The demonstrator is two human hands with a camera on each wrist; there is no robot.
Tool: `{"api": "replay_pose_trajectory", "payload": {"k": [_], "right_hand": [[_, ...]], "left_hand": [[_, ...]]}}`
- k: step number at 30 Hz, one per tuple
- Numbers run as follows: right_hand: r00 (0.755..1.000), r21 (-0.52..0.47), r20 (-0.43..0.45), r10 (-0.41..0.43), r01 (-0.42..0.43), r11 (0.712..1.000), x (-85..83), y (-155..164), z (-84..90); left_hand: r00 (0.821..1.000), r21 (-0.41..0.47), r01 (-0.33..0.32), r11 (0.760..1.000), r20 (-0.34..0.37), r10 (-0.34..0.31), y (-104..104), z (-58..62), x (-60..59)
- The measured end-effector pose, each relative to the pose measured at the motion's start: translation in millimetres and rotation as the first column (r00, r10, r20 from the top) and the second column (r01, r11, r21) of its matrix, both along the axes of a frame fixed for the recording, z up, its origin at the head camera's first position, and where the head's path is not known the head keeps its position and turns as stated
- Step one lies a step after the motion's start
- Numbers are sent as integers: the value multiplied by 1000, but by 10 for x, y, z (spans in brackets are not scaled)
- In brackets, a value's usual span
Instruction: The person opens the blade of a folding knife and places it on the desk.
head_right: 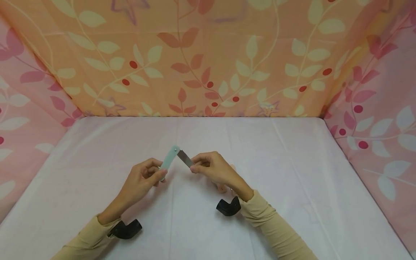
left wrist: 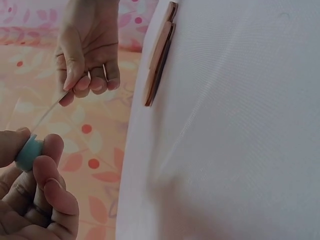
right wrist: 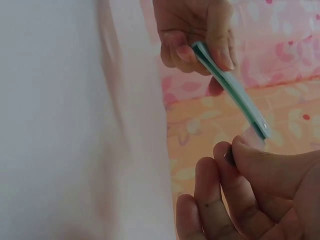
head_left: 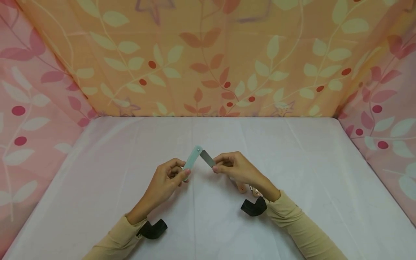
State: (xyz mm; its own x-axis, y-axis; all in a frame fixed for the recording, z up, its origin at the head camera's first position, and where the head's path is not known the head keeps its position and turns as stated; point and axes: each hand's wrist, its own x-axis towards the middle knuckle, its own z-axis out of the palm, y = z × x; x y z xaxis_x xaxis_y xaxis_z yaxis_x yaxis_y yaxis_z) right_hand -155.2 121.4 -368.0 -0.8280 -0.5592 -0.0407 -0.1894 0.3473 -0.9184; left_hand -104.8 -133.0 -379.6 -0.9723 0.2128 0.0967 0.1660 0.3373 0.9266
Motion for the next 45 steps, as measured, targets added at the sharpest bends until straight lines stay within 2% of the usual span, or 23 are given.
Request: {"api": "replay_pose_trajectory", "payload": {"k": [6,11,16,24,36,45], "right_hand": [[1000,12,2,-25,25,1000,-5,41,46],[999,20,-5,-35,35,999,2,51,79],[999,28,-15,-40,40,999,8,49,104],[998,53,-38,-46,48,997,-18,98,114],[994,86,-102,-32,41,995,-74,222,170],[985,87,-161,-57,71,994,-110,295,204]], "left_hand": [[1000,22,7,1000,-14,-6,-25,-5,-13],[1000,64,-9,998,-14,10,-20,-2,-11],[999,67,-25,997,-20,27,-9,-3,-7],[1000,39,6,999,-22,-5,-21,-10,-11],[998,-13,48,999,33,-47,-67,-6,-21],[993,-93,118,989,38,-115,-82,-13,-38]]}}
